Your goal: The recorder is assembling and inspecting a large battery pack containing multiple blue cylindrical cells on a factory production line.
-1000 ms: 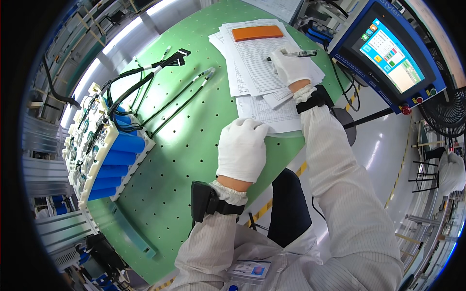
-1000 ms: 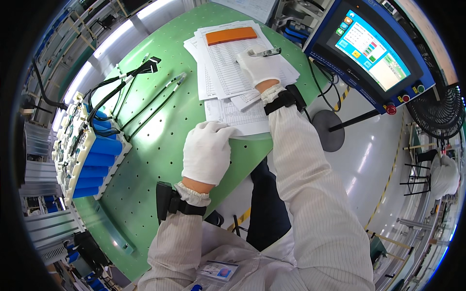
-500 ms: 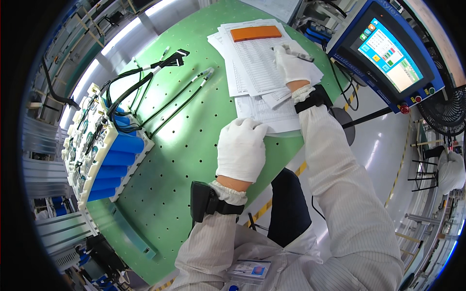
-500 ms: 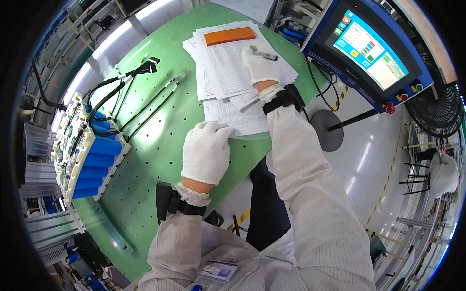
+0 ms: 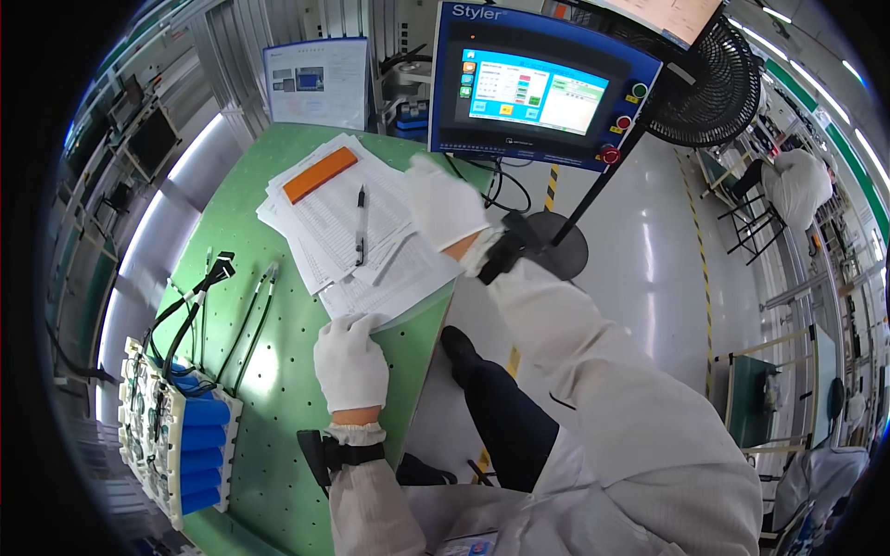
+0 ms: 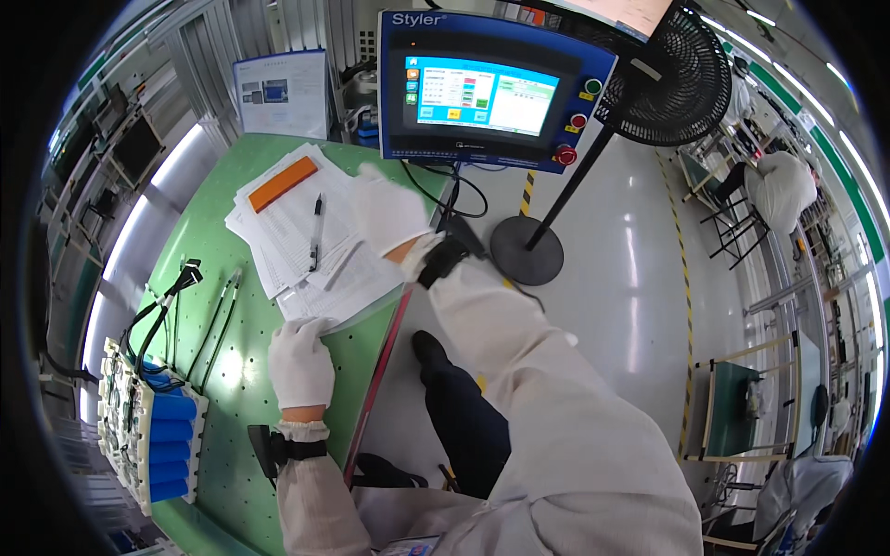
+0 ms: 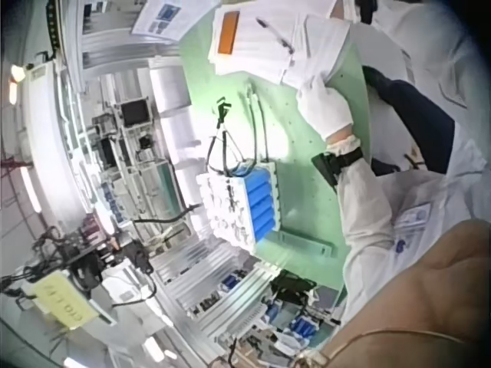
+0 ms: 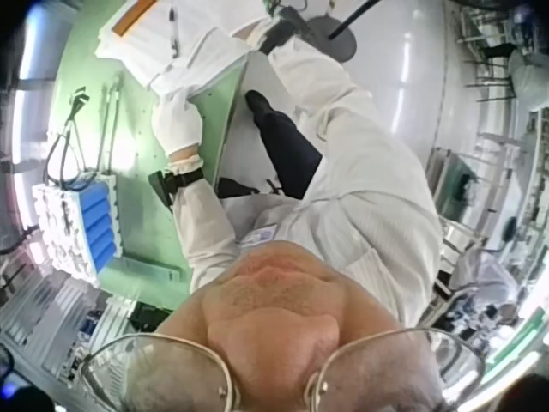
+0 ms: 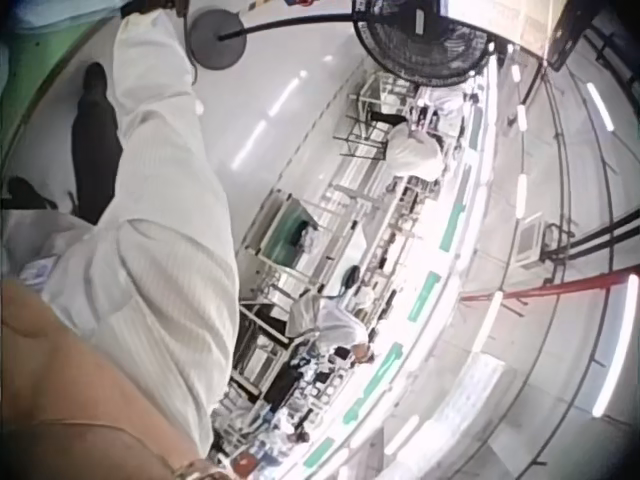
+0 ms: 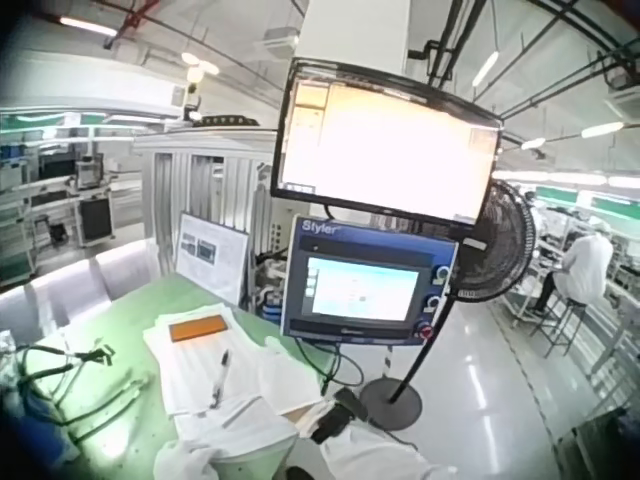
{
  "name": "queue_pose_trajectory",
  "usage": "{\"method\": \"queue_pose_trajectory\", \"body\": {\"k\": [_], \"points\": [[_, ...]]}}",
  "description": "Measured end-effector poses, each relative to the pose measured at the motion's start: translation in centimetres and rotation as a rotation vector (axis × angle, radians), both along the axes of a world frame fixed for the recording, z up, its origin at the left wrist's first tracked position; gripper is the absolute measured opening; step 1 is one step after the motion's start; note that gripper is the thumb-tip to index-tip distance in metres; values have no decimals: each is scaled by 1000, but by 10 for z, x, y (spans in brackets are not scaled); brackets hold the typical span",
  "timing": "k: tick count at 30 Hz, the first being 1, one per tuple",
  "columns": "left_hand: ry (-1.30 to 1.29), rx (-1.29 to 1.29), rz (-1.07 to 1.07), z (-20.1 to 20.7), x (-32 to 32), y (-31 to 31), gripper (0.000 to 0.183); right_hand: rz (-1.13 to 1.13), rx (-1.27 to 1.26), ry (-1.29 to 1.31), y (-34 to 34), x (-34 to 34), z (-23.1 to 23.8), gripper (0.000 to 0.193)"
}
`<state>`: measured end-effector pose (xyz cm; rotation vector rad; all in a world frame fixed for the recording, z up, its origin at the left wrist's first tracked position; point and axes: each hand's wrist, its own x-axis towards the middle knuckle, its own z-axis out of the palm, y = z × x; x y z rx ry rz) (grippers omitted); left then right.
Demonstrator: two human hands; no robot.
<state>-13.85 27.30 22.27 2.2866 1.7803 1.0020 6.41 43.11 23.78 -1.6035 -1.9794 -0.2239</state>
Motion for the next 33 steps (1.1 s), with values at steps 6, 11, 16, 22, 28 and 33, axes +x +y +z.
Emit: {"method": "queue_pose_trajectory", "body": {"k": [6,11,16,22,28,33], "points": [[9,-17,12,-1,-1,0,27,-52,182,-67,0,69,39,9],[-2,-28,9,1,4,1,23,-148,154,-124,14,84,43,9],[-5,0,-10,0,17,11,22,-117,140,-37,0,92,44,12],[28,17,-5,-4,-8,3,22,170,57,533,-88,82,-46,29],[125,100,112,-26,37,-11,25,-212,-245,704,-277,148,-79,28],[244,257,56,-46,62,-81,27,-390,-680,402,-368,212,-68,31]]}}
